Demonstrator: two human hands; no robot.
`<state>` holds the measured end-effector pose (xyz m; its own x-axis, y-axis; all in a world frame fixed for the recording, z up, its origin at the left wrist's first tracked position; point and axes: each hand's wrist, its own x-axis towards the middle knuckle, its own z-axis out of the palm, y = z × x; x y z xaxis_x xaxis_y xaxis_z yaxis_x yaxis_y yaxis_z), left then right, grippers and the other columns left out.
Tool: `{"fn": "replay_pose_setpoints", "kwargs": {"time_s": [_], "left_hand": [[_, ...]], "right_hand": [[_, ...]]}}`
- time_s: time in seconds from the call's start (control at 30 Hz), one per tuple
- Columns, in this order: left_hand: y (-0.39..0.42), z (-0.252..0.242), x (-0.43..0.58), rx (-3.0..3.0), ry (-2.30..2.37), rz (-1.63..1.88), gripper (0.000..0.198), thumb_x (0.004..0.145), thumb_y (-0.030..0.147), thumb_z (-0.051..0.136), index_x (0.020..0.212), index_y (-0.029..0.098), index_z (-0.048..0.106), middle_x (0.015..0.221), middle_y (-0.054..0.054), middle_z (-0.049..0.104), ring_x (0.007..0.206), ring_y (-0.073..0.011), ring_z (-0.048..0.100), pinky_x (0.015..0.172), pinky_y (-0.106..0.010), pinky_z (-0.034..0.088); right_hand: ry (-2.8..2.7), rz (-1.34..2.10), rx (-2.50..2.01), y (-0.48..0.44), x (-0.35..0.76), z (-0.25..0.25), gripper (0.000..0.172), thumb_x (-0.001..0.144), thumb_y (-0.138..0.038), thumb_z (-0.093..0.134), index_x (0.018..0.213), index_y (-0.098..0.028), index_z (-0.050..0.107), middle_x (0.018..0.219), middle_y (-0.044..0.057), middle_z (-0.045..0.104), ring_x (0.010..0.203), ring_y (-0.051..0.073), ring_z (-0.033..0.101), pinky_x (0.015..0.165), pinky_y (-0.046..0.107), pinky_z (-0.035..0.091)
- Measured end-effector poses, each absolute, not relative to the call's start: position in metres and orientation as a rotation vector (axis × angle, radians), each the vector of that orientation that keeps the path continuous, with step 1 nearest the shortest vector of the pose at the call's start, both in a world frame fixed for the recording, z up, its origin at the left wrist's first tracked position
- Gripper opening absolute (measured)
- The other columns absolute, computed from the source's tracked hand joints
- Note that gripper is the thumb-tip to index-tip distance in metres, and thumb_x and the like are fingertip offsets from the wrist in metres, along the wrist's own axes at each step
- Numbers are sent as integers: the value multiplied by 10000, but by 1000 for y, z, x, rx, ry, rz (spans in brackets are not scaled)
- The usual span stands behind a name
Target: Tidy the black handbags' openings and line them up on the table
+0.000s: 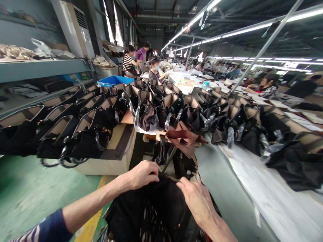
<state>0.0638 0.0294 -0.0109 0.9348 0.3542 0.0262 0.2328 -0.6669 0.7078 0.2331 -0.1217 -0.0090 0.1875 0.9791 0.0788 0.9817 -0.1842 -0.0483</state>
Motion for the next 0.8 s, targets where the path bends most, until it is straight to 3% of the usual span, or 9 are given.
{"fn": "replay_pose_setpoints", "kwargs": {"time_s": [0.2,0.8], "left_hand": [[29,-19,64,2346,571,184,209,783,259,510,643,129,596,620,23,558,585,-78,468,586,-165,341],[19,-16,77,2502,714,177,211,753,210,464,553,148,492,545,12,496,496,-80,372,500,-196,258]], "right_hand": [[-1947,8,-2390,-118,232,-12,261,900,-325,375,704,-241,526,576,-26,636,563,164,615,515,277,276],[-2020,-160,-2346,-120,229,-10,143,870,-300,466,772,-241,551,567,-25,644,516,168,618,448,286,213]]}}
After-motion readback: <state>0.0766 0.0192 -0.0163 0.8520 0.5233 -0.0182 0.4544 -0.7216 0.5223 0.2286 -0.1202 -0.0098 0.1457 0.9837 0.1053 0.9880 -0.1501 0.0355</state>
